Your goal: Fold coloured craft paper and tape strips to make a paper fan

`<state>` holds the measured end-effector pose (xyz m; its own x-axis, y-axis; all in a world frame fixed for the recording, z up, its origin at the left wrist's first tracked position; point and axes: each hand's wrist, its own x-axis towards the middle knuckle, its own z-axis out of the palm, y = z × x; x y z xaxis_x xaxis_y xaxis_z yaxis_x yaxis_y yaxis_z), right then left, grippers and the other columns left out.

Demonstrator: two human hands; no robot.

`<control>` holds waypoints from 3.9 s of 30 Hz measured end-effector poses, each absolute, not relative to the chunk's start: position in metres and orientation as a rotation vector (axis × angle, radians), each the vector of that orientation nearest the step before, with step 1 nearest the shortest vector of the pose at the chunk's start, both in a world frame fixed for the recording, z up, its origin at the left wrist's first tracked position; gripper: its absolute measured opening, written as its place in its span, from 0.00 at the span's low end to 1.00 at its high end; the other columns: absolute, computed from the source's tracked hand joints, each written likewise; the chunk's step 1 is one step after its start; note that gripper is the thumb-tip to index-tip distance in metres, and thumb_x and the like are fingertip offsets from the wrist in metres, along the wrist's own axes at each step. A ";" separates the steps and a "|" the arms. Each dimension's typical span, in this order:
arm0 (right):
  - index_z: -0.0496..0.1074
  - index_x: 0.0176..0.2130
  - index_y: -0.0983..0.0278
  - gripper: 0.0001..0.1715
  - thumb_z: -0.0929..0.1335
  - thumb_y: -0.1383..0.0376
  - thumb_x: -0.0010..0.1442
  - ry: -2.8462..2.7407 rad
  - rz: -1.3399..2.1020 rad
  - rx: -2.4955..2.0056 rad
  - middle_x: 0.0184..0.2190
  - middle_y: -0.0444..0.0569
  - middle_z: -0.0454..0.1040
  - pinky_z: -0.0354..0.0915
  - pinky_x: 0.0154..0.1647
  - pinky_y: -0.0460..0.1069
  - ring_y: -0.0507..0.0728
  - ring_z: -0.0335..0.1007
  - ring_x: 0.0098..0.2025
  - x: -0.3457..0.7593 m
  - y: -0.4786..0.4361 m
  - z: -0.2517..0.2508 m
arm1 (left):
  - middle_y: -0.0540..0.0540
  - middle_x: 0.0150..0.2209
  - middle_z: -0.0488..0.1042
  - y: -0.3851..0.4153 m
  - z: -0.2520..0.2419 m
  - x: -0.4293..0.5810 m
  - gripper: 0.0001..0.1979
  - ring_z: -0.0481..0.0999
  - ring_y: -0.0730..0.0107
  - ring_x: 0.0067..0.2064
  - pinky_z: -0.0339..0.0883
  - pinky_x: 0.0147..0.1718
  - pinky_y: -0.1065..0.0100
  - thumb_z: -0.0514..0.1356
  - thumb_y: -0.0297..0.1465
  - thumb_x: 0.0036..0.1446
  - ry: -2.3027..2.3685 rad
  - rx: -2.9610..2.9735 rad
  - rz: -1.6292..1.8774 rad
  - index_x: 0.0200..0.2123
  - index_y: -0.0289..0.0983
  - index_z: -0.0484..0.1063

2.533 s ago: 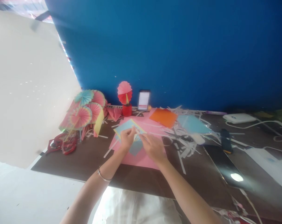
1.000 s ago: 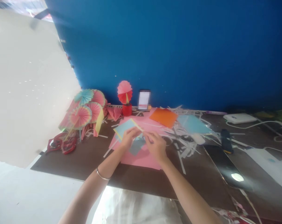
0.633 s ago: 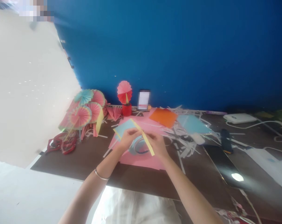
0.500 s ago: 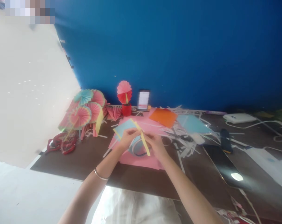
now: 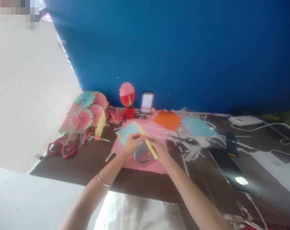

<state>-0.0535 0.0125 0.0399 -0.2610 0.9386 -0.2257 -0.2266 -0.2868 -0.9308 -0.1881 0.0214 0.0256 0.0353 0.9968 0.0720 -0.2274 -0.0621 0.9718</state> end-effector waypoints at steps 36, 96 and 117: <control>0.73 0.26 0.63 0.20 0.70 0.49 0.45 -1.326 1.267 -1.183 0.16 0.41 0.65 0.59 0.18 0.45 0.49 0.59 0.19 -0.057 0.009 0.040 | 0.51 0.20 0.65 0.012 0.028 -0.177 0.14 0.63 0.77 0.23 0.57 0.23 0.72 0.67 0.38 0.40 0.916 0.735 1.362 0.21 0.32 0.71; 0.61 0.18 0.63 0.20 0.70 0.52 0.43 -1.075 1.432 -1.159 0.15 0.39 0.59 0.49 0.19 0.45 0.48 0.53 0.18 -0.059 0.020 0.026 | 0.44 0.30 0.74 0.026 0.010 -0.182 0.18 0.72 0.68 0.32 0.66 0.34 0.66 0.67 0.40 0.41 1.017 0.800 1.491 0.32 0.32 0.76; 0.67 0.25 0.64 0.20 0.70 0.50 0.46 -1.343 1.419 -1.137 0.18 0.40 0.65 0.60 0.21 0.46 0.49 0.60 0.19 -0.055 0.019 0.023 | 0.45 0.27 0.75 0.020 0.025 -0.180 0.15 0.72 0.71 0.28 0.65 0.30 0.68 0.68 0.37 0.39 0.864 0.702 1.395 0.28 0.32 0.75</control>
